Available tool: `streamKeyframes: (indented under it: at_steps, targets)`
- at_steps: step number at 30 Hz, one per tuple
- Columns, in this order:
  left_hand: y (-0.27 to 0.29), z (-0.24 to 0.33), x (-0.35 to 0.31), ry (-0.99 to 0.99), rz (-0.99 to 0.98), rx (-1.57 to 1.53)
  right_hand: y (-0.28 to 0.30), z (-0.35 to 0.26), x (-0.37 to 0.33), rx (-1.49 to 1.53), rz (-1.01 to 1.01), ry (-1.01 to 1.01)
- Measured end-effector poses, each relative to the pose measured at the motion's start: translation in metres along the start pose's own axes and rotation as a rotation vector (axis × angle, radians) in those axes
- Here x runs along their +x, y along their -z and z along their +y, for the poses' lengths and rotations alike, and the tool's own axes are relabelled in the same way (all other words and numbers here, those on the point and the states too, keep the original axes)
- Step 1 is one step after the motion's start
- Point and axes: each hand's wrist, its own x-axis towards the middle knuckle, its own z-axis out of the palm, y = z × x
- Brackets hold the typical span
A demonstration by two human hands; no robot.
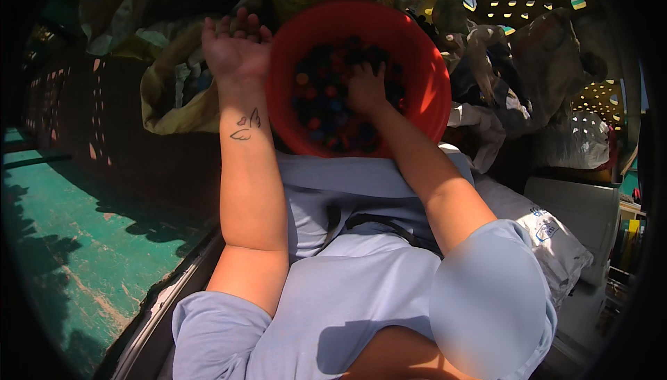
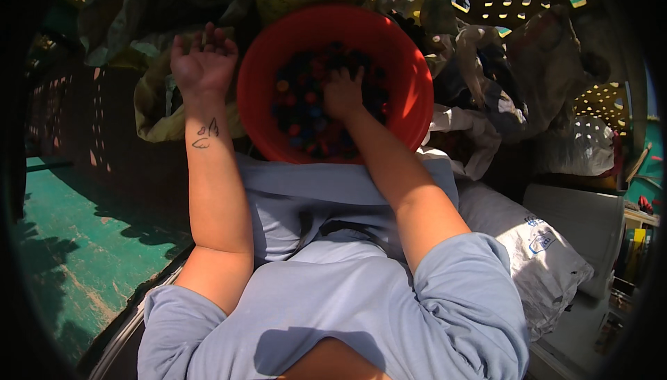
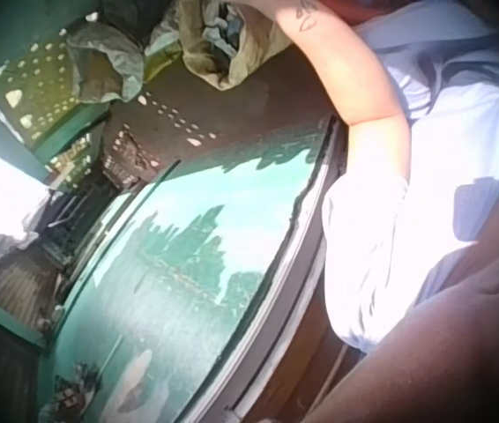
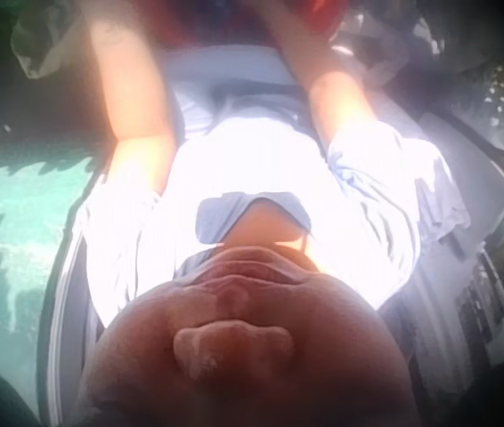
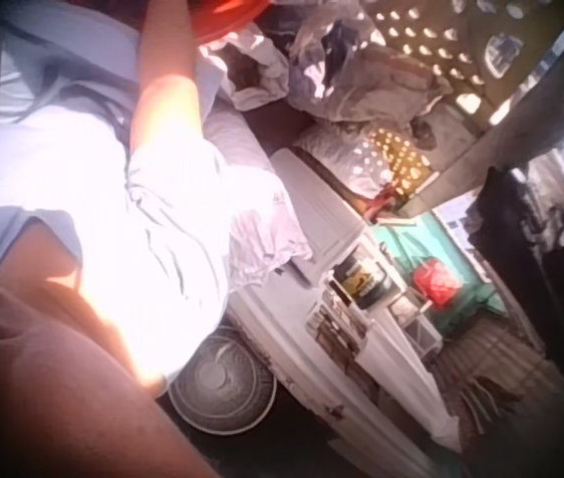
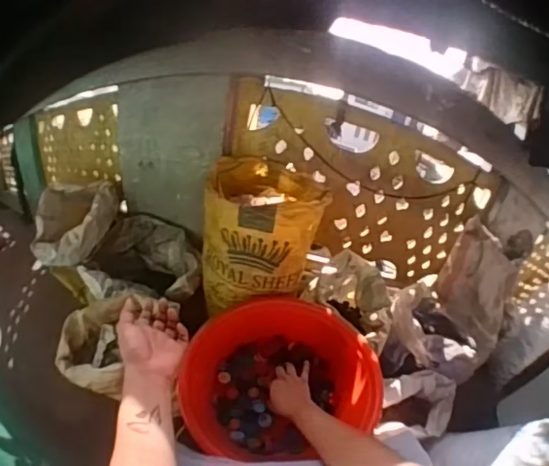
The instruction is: The person sits cross-legged and sorts colorful plastic bottle caps from a red basin into a nearby white sack. They repeatedly pick up caps by hand, inspect them, and transfer them into the sack.
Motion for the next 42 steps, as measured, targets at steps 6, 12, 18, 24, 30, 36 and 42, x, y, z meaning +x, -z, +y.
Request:
streamKeyframes:
  at_steps: [6,12,18,24,30,36,42]
  targets:
    - [-0.001,0.001,-0.001,0.004,0.013,-0.010,-0.014,0.010,0.002,0.092,0.043,0.007]
    - [-0.001,-0.001,-0.003,0.012,0.011,-0.011,-0.007,0.065,0.027,0.458,0.047,-0.127]
    - [-0.006,-0.005,-0.005,0.013,0.023,-0.003,-0.034,0.074,0.050,0.284,0.163,-0.247]
    - [-0.008,-0.007,-0.006,0.010,0.015,0.015,-0.048,0.077,0.057,0.342,0.197,-0.199]
    - [-0.009,-0.009,-0.007,0.019,0.013,0.015,-0.049,0.070,0.070,0.150,0.131,-0.239]
    - [-0.009,-0.008,-0.007,0.024,0.010,0.008,-0.048,0.066,0.056,0.105,0.253,-0.156]
    - [-0.007,-0.006,-0.005,0.022,0.012,-0.003,-0.031,0.085,0.059,0.385,0.297,-0.039]
